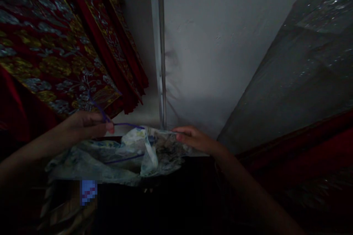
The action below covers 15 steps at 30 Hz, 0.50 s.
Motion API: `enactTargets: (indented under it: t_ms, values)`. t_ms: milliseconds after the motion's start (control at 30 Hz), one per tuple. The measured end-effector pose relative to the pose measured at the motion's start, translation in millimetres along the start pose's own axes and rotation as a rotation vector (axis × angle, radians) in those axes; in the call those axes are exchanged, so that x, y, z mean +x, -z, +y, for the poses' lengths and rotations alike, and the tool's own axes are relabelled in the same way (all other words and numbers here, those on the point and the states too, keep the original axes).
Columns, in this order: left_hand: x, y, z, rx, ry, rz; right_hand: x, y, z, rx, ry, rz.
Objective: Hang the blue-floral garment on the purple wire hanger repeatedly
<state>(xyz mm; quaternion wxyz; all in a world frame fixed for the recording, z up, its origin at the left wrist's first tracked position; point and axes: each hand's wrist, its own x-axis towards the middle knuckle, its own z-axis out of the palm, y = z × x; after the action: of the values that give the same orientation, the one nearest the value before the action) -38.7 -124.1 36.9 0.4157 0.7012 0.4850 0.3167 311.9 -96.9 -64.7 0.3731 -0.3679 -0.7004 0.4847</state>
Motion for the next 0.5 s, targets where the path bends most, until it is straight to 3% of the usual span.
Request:
enactTargets:
  t_ms: [67,133,267,333,400,500]
  values:
    - [17.6,4.3,-3.9,0.050,-0.079,0.111,3.1,-3.7,-1.3,0.255,-0.138,0.066]
    - [34.2,4.4,-8.7,0.109,-0.216,0.266,14.0,-5.0,-8.1,0.408,-0.147,0.262]
    - [47.5,-10.1,-11.7,0.308,-0.572,0.751,59.0,13.7,-31.6,0.533,0.070,0.543]
    - [45.2,-24.3,-12.2,0.400,-0.689,0.846,82.8,30.7,-42.4,0.563,0.197,0.645]
    - [44.0,-41.8,-17.6,0.455,-0.707,0.694,97.6,46.4,-49.6,0.593,0.271,0.719]
    - [52.2,-71.4,-40.5,0.491,-0.524,0.269,94.6,57.9,-49.9,0.667,0.264,0.813]
